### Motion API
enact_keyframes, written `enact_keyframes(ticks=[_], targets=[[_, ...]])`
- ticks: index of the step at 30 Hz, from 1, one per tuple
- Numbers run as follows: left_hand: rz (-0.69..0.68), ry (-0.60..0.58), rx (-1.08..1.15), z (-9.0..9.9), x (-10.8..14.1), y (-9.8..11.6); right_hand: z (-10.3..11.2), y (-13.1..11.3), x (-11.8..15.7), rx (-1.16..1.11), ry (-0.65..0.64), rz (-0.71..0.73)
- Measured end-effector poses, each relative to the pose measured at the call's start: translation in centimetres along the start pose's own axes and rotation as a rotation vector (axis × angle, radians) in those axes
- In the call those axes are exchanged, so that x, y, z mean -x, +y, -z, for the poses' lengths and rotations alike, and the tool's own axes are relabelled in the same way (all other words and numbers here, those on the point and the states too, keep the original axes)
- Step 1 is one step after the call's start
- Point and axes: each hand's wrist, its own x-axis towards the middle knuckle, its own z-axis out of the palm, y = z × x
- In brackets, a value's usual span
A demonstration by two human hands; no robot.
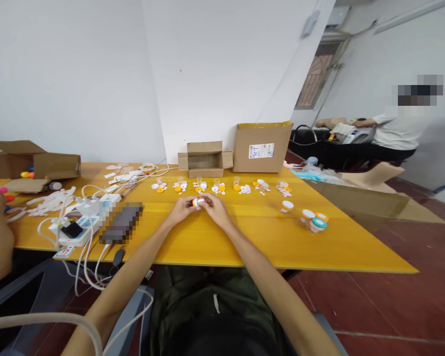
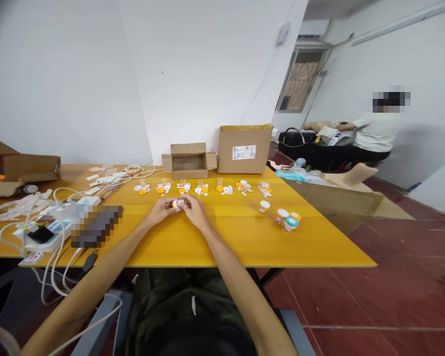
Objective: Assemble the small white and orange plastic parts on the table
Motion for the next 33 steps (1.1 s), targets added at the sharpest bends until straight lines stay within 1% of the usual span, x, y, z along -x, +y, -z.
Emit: enact_keyframes(ticks=[7, 14, 22, 28, 33], targets=[[0.007, 0.000, -0.018, -0.2, 0.1, 0.2, 0.3, -0.6, 0.1, 0.022, 0.001, -0.054], [-0.021, 0.004, -0.014, -0.3, 0.3, 1.0, 0.7, -0.6, 0.1, 0.078, 0.012, -0.097], [0.034, -0.030, 0.004, 0.0, 0.2, 1.3, 0.5, -0.8, 0.1, 0.018, 0.004, -0.049], [0.064, -0.003, 0.038, 0.2, 0.1, 1.1, 0.3, -0.8, 0.0, -0.001, -0.021, 0.006], [0.095, 0.019, 0.073, 0.1, 0.2, 1.1, 0.3, -0.9, 0.1, -0.018, -0.015, 0.039]])
